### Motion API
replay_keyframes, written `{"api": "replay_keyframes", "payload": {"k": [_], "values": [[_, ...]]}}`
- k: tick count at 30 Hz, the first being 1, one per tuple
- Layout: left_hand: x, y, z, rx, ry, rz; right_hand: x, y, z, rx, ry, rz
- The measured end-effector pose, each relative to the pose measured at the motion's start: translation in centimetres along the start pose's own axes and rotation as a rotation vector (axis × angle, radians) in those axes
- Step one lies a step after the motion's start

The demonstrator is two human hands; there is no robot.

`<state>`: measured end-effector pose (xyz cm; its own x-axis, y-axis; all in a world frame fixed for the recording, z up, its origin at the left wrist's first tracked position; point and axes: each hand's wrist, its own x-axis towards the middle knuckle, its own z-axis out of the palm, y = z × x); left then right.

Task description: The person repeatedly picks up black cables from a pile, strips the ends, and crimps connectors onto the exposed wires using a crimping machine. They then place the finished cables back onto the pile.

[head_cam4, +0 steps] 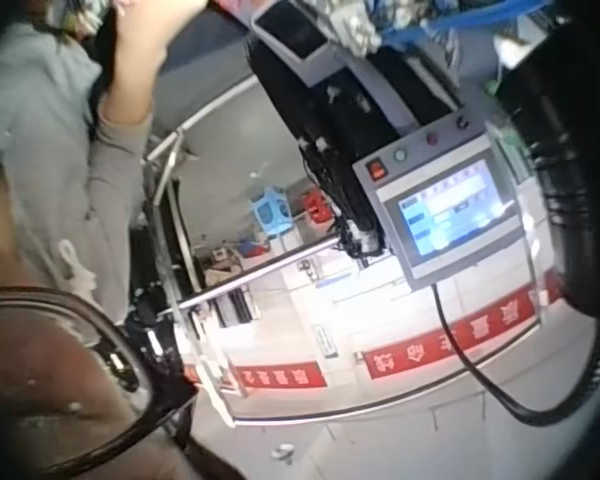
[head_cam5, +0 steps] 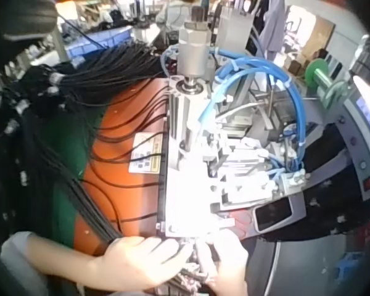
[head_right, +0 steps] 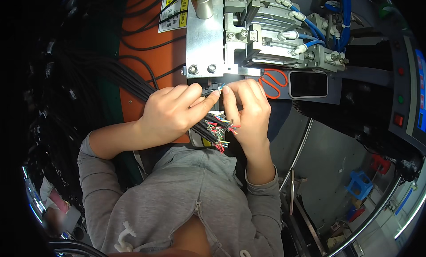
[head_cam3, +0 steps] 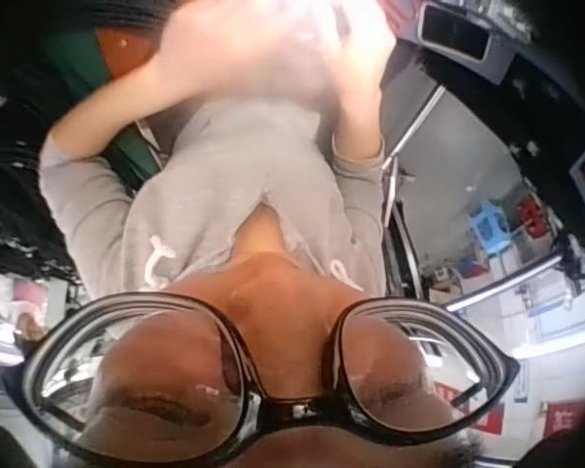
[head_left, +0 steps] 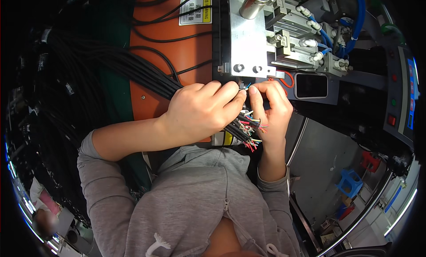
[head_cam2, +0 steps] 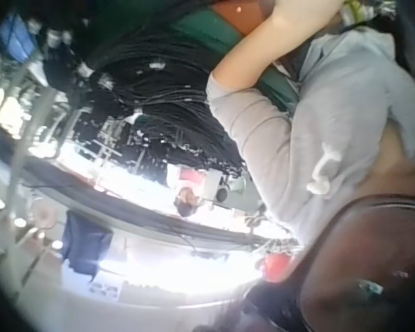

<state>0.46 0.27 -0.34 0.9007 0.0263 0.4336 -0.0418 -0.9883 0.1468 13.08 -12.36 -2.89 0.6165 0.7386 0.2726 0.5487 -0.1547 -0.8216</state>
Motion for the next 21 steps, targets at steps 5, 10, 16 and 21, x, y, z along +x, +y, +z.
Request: {"api": "replay_keyframes", "payload": {"k": [5,10,16,21], "values": [[-0.1,0.5,-0.1,0.043,-0.029,-0.046,-0.3,0.2,0.4,-0.034,0.043,-0.099],[0.2,0.0,0.2,0.023,0.012,-0.007,-0.4,0.5,1.2,0.122,0.104,0.022],[0.2,-0.5,0.5,-0.047,0.080,0.001,-0.9,2.0,1.4,0.604,-0.020,0.483],[0.3,-0.8,0.4,-0.082,0.055,0.006,0.1,0.7,1.1,0.216,0.069,0.050]]}}
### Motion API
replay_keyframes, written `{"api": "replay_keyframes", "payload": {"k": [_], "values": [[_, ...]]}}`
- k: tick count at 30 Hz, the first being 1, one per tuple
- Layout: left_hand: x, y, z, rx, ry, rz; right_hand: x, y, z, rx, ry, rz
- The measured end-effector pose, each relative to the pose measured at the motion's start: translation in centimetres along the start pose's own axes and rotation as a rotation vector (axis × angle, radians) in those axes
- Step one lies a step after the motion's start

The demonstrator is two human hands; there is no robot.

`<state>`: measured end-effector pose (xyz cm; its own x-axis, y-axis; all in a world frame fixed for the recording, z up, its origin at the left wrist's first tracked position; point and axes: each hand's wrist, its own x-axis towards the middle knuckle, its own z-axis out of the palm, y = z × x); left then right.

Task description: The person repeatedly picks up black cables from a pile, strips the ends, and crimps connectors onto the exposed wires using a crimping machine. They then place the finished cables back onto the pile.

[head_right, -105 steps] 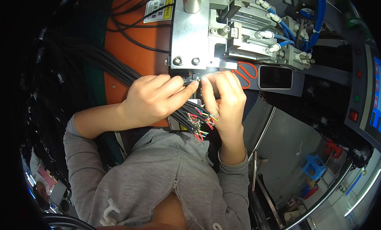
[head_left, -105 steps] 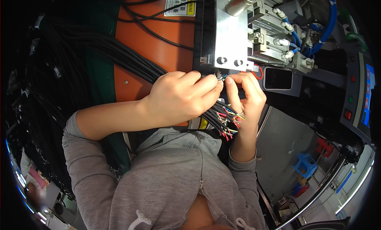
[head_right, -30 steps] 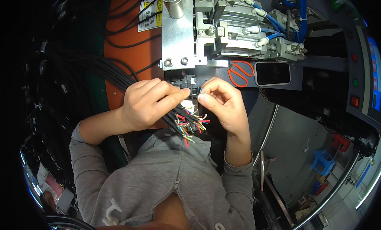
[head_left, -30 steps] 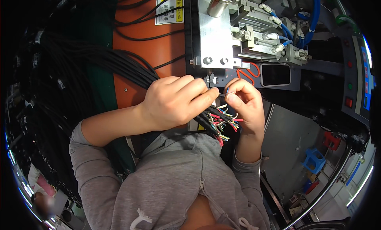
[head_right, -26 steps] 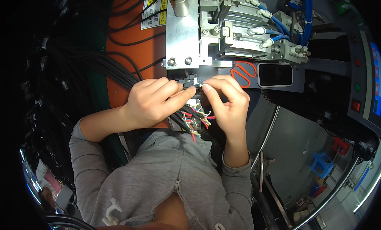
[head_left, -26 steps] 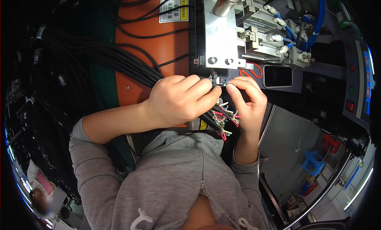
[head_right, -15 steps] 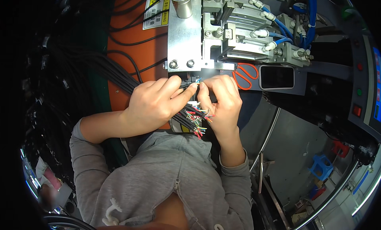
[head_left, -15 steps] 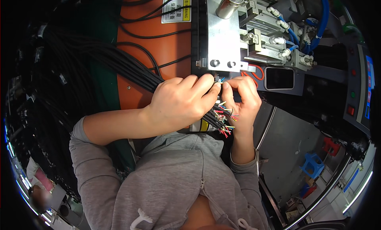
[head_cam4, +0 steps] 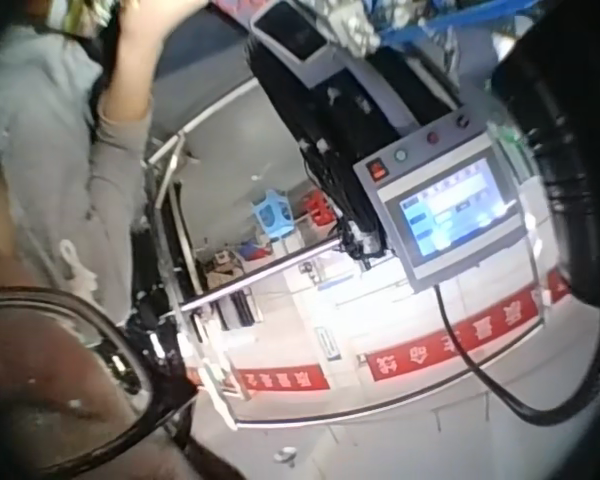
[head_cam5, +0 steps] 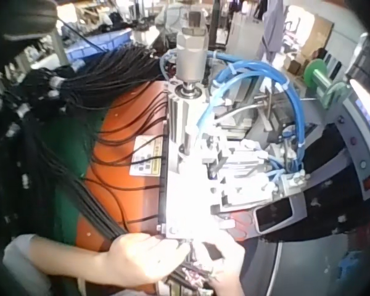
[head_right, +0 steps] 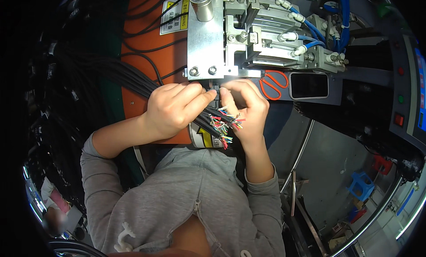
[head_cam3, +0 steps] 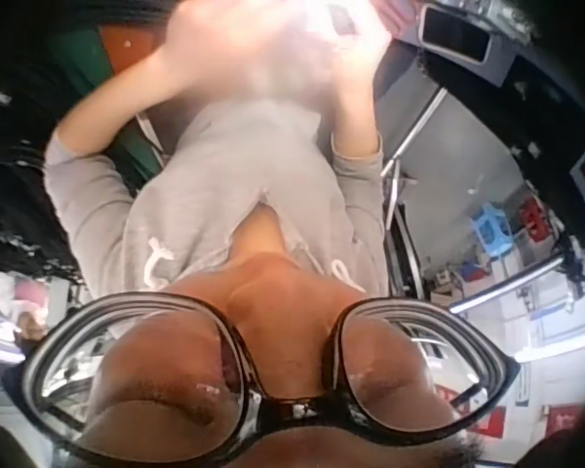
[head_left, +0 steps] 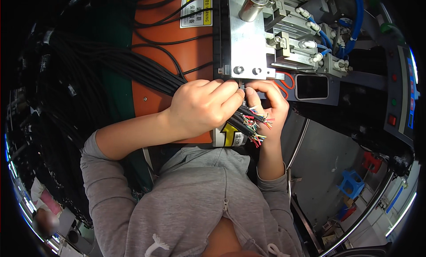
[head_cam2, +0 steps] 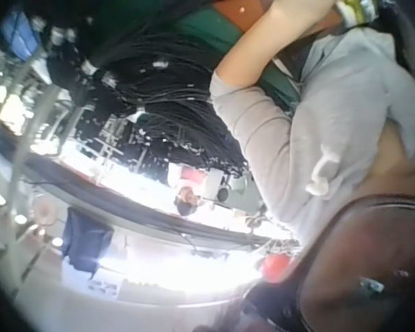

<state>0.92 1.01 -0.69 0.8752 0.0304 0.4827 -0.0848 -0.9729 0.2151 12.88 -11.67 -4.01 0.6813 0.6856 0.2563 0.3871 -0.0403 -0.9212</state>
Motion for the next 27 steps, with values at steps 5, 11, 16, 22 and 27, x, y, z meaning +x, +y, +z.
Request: {"api": "replay_keyframes", "payload": {"k": [5,11,16,22,27], "values": [[0.1,0.5,-0.9,0.026,-0.050,-0.056,-0.4,0.3,0.1,-0.146,0.080,-0.181],[-0.3,1.1,-1.4,0.148,-0.148,-0.092,-0.4,1.0,-0.9,0.045,0.084,-0.141],[-0.2,0.4,-1.7,-0.062,-0.100,-0.050,0.1,0.1,-2.2,0.282,-0.287,-0.325],[0.1,-0.1,-1.7,-0.182,-0.067,-0.014,0.3,-0.6,-1.7,0.298,-0.264,-0.374],[0.9,-0.5,-2.6,-0.161,0.166,0.139,-0.3,-0.1,-1.6,0.358,-0.068,-0.334]]}}
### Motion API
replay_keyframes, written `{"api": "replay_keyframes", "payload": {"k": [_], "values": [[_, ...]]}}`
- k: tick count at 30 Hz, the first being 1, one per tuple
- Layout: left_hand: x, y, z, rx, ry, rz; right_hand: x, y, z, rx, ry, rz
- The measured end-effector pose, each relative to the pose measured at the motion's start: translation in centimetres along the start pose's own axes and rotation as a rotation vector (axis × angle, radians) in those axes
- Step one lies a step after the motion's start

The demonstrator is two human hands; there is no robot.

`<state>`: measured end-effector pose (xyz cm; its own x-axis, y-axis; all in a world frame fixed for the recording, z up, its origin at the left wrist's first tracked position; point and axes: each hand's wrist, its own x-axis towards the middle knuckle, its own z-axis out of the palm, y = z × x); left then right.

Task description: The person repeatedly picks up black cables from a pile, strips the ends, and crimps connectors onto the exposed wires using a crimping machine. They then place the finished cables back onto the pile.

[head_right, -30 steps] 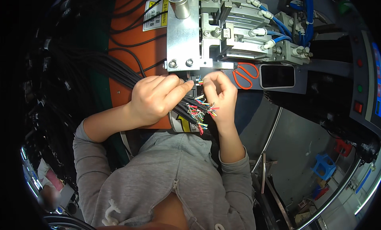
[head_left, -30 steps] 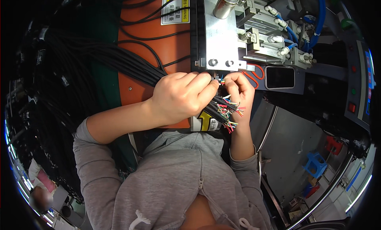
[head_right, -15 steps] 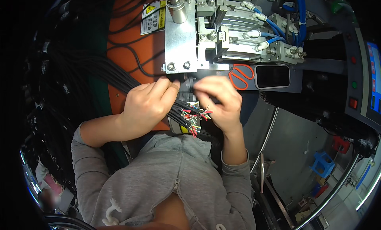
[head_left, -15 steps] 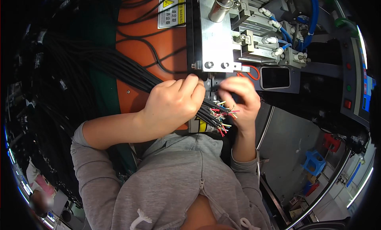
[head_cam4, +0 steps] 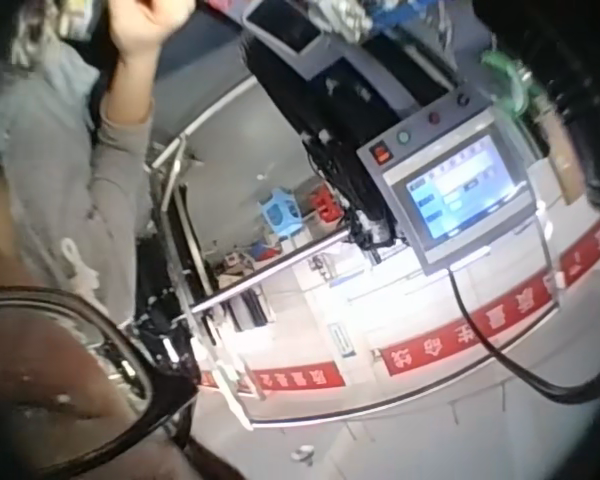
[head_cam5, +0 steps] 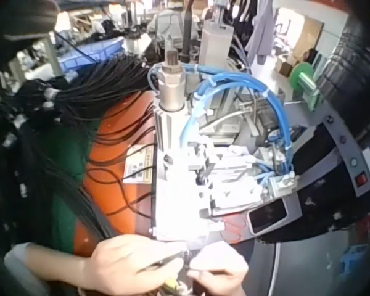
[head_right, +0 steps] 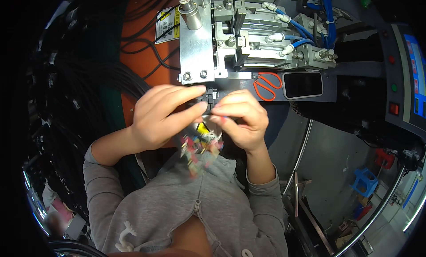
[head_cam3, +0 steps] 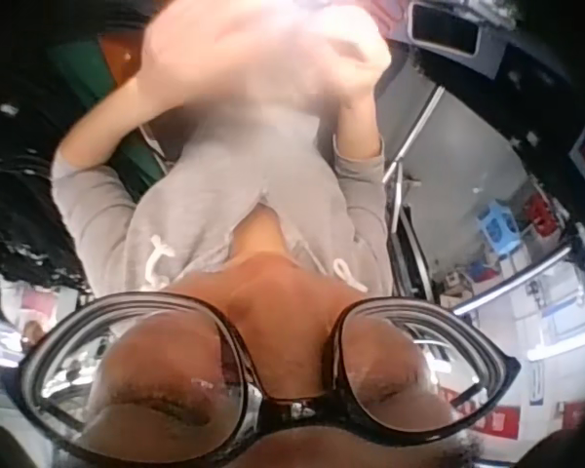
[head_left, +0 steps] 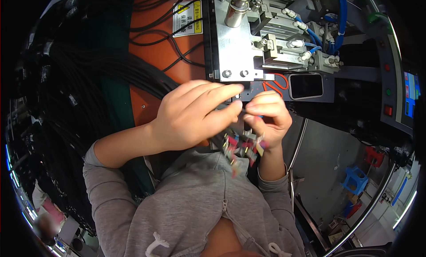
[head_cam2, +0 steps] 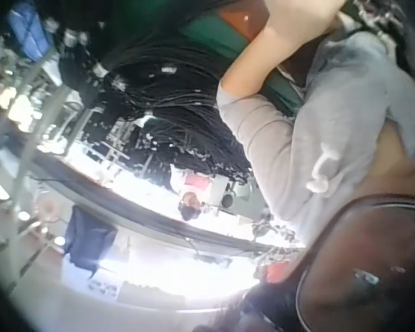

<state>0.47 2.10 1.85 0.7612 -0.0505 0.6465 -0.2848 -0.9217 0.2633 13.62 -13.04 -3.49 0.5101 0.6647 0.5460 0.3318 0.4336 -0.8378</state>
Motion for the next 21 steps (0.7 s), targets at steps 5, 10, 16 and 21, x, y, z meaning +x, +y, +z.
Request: {"api": "replay_keyframes", "payload": {"k": [5,10,16,21], "values": [[-0.2,0.5,0.6,-0.034,-0.021,-0.044,-0.1,-0.9,1.6,0.171,0.167,0.019],[-0.6,0.4,0.5,-0.074,-0.047,-0.131,0.7,-1.1,2.7,-0.288,0.215,-0.145],[-0.9,0.5,1.1,-0.065,0.002,-0.118,0.5,-2.0,2.0,0.065,0.137,0.346],[-0.4,0.6,0.7,-0.065,-0.115,-0.188,0.3,-1.7,2.7,-0.288,0.230,0.084]]}}
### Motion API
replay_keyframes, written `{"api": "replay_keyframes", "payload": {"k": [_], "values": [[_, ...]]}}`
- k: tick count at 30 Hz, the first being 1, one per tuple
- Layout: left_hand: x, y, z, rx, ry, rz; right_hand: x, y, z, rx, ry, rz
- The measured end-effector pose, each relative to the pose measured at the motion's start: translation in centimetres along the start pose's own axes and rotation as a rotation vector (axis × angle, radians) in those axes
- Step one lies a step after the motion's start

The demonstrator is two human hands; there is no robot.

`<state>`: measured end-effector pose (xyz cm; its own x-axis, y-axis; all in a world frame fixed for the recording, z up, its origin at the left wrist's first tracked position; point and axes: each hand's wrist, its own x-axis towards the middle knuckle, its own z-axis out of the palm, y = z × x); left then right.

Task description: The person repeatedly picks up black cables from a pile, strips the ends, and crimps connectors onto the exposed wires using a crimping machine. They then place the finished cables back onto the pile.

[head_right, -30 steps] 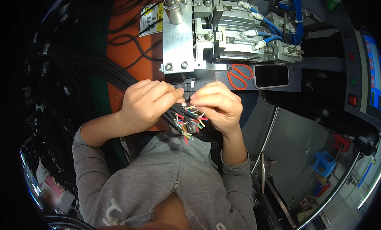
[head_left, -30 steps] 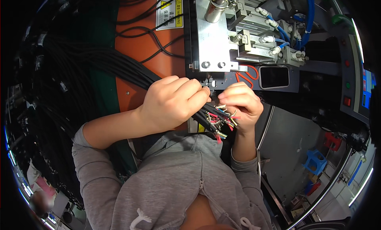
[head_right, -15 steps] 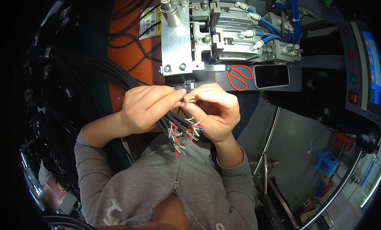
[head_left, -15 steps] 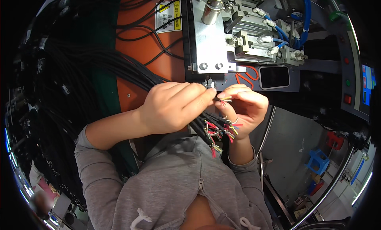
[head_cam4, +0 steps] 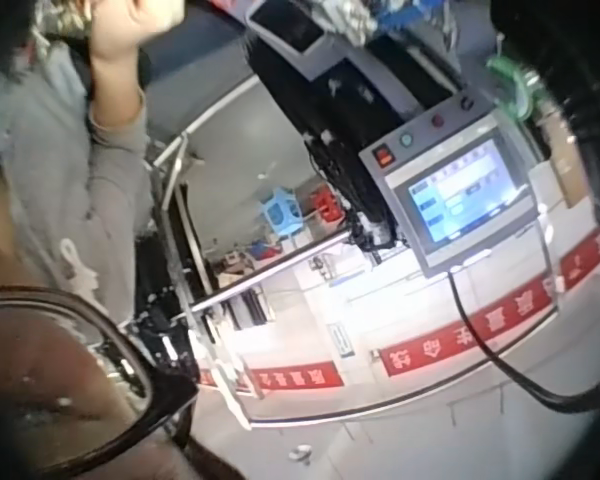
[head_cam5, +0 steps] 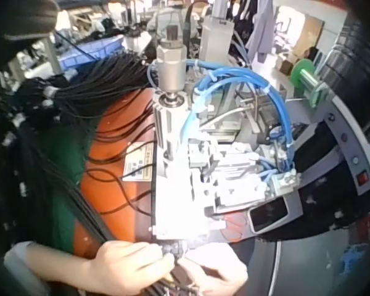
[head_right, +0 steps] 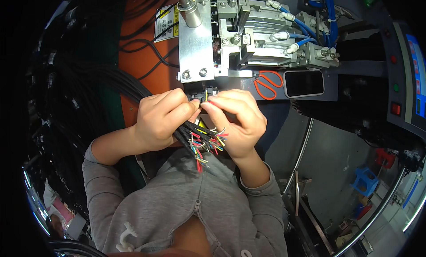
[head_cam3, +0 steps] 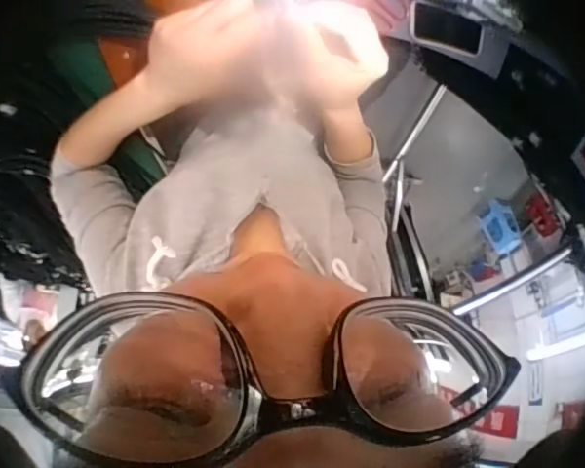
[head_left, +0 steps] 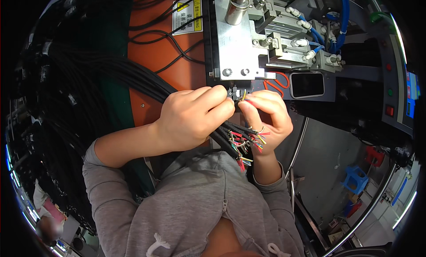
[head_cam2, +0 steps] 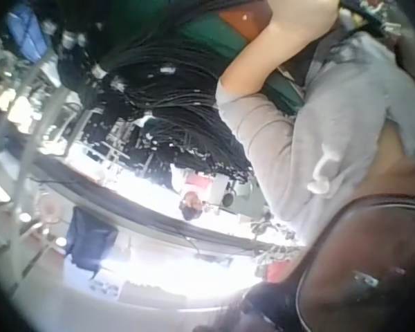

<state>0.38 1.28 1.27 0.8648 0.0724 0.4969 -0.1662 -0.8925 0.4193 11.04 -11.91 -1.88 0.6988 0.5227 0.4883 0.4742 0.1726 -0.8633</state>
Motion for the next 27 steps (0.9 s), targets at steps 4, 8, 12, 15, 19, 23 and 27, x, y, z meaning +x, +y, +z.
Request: {"api": "replay_keyframes", "payload": {"k": [4,8,12,15,19,23,27], "values": [[0.0,0.3,-0.2,0.102,-0.053,0.005,0.6,0.0,-0.4,-0.289,-0.093,-0.241],[0.0,0.4,0.1,0.194,-0.036,0.107,1.6,-0.5,-2.2,-0.183,-0.335,0.141],[-0.2,-0.1,0.8,0.194,0.017,0.150,2.3,0.2,-3.9,0.357,-0.491,0.791],[-0.4,0.0,1.2,0.207,0.018,0.136,1.8,0.7,-4.1,0.272,-0.406,0.655],[-0.7,0.1,1.7,0.246,-0.056,0.101,1.3,1.2,-2.9,-0.075,-0.332,0.325],[-0.7,0.5,1.8,0.304,-0.105,0.024,1.0,1.5,-1.5,-0.277,-0.300,0.194],[-0.7,0.8,1.8,0.324,-0.100,-0.006,0.4,1.5,-1.4,-0.315,-0.294,0.110]]}}
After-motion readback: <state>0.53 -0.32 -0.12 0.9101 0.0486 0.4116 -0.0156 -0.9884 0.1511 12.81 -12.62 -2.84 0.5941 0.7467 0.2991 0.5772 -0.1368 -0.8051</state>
